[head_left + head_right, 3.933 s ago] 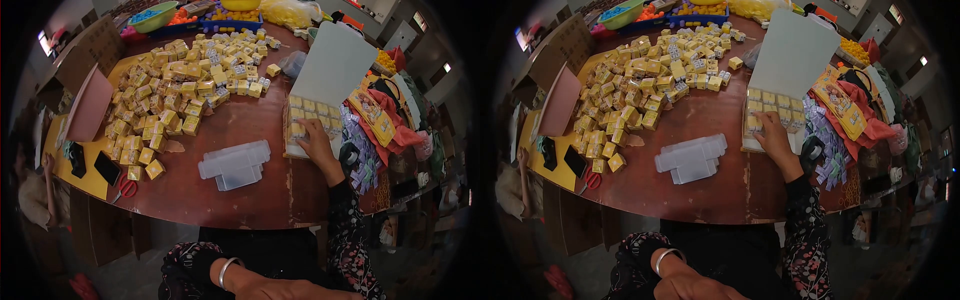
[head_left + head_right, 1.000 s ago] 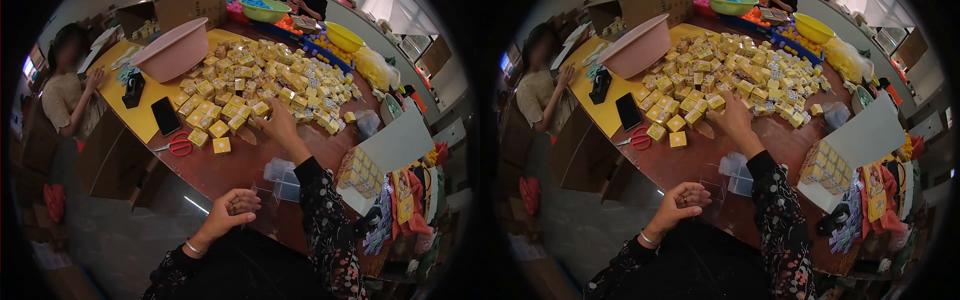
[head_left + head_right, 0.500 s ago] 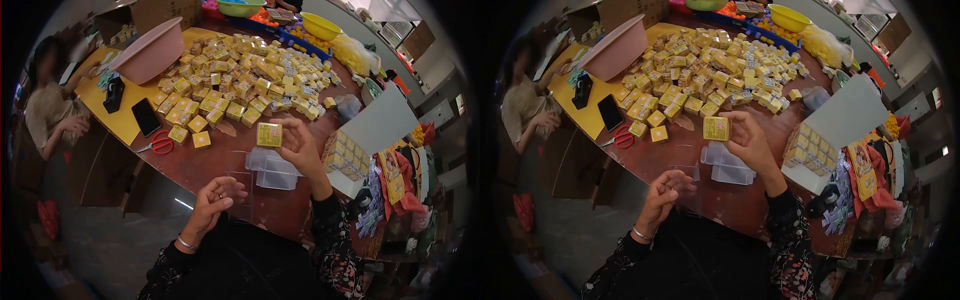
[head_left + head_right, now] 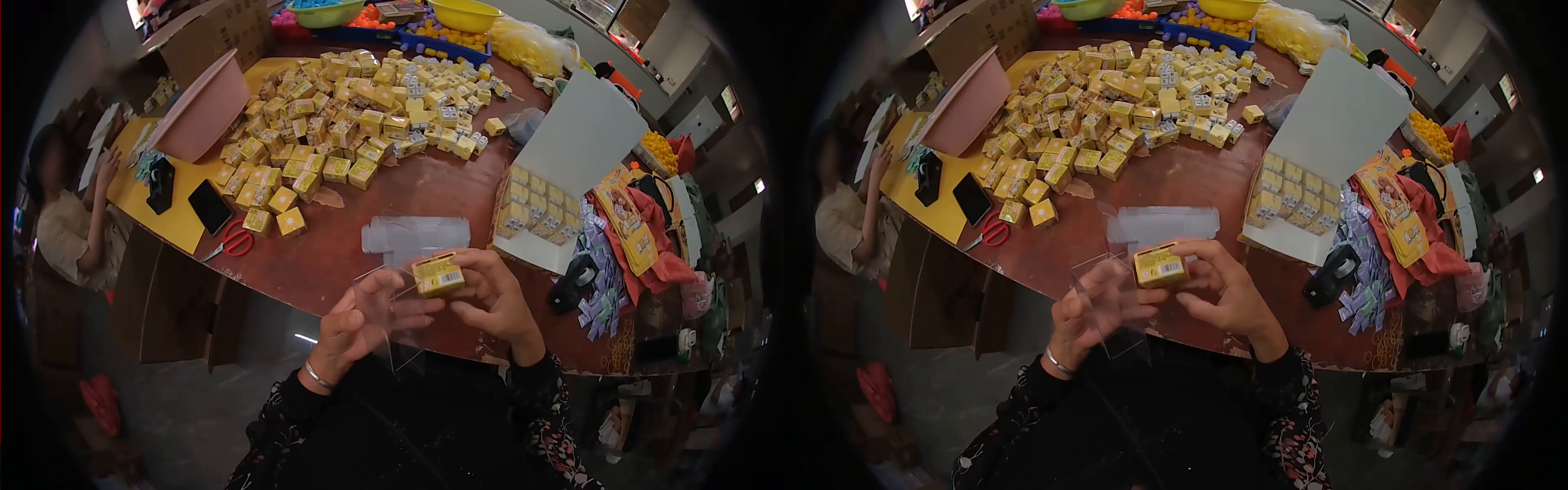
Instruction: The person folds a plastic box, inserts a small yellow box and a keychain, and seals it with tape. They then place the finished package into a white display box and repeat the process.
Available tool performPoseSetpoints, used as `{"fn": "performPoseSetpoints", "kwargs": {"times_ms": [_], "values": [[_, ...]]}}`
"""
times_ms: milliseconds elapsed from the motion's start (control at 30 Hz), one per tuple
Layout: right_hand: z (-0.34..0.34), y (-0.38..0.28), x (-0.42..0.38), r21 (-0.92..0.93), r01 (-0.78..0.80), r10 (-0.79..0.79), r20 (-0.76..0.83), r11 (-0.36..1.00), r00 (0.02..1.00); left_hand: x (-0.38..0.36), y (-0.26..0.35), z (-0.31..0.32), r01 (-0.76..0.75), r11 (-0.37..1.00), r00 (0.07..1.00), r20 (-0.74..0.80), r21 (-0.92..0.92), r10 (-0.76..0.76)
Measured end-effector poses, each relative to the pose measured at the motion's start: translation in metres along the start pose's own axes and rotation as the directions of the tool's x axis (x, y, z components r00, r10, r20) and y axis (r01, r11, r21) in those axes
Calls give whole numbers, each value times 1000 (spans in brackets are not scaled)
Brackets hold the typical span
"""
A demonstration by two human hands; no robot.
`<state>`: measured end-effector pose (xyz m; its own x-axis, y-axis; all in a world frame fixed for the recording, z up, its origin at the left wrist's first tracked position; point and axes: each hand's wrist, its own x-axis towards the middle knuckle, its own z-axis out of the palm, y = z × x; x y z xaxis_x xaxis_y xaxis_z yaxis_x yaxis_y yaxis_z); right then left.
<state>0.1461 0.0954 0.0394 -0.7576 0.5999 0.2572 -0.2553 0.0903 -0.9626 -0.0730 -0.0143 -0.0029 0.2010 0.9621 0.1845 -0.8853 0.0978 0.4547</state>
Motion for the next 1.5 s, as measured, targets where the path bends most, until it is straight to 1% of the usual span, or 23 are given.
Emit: {"fn": "performPoseSetpoints", "kwargs": {"times_ms": [33,100,133,233,333,400,433,500,567,633,700,767,800,900,1000,1100,1200,1300,1400,1467,1500], "values": [[4,-3,0,89,-18,23,-56,996,998,1,-2,3,-6,1000,1000,10,-6,6],[11,-6,1,268,-37,83,-162,963,983,2,-3,12,-19,996,1000,-5,90,19],[12,1,-1,267,-51,105,-195,962,975,3,-5,14,-24,990,1000,-10,137,25],[22,21,-10,267,-78,160,-300,961,940,5,-16,17,-113,949,991,-30,295,127],[28,20,-9,217,-17,103,-393,976,914,9,-15,19,-149,928,989,48,341,141],[18,12,-6,117,51,13,-491,992,871,9,-13,17,-154,891,988,38,427,153],[8,-2,-7,25,34,-16,-532,999,847,8,-12,15,-158,870,986,33,467,162],[-10,-21,-9,-101,132,-166,-538,986,826,4,-11,8,-75,844,993,-42,531,114],[-8,-42,-13,-145,144,-197,-487,979,851,1,-12,8,-1,812,991,-106,583,78],[0,-55,-12,-200,157,-227,-400,967,888,3,-12,12,55,776,988,-149,628,50],[1,-57,-12,-454,143,-302,-298,879,905,4,-15,12,32,776,987,-140,630,73],[1,-59,-11,-657,144,-337,-178,740,925,5,-17,13,23,767,987,-136,641,84],[5,-55,-12,-628,119,-336,-238,769,911,5,-17,13,26,759,987,-137,650,83],[2,-61,-10,-794,113,-313,-101,598,944,3,-15,14,48,769,985,-160,638,71],[9,-74,-3,-879,146,-264,24,454,964,2,-20,11,39,769,985,-154,638,78],[8,-79,-1,-903,140,-179,72,406,981,2,-25,13,44,777,986,-155,628,70],[2,-77,0,-896,217,-125,182,387,975,1,-25,16,58,774,989,-141,630,41],[3,-79,4,-854,58,2,70,518,998,1,-28,16,54,784,990,-138,618,40],[1,-68,7,-752,-76,96,-17,655,995,2,-28,17,59,809,988,-151,585,38],[2,-61,6,-747,-90,106,-26,658,994,3,-28,18,47,822,985,-163,568,57],[1,-55,5,-766,-33,53,1,642,999,3,-30,18,33,824,983,-169,565,77]]}}
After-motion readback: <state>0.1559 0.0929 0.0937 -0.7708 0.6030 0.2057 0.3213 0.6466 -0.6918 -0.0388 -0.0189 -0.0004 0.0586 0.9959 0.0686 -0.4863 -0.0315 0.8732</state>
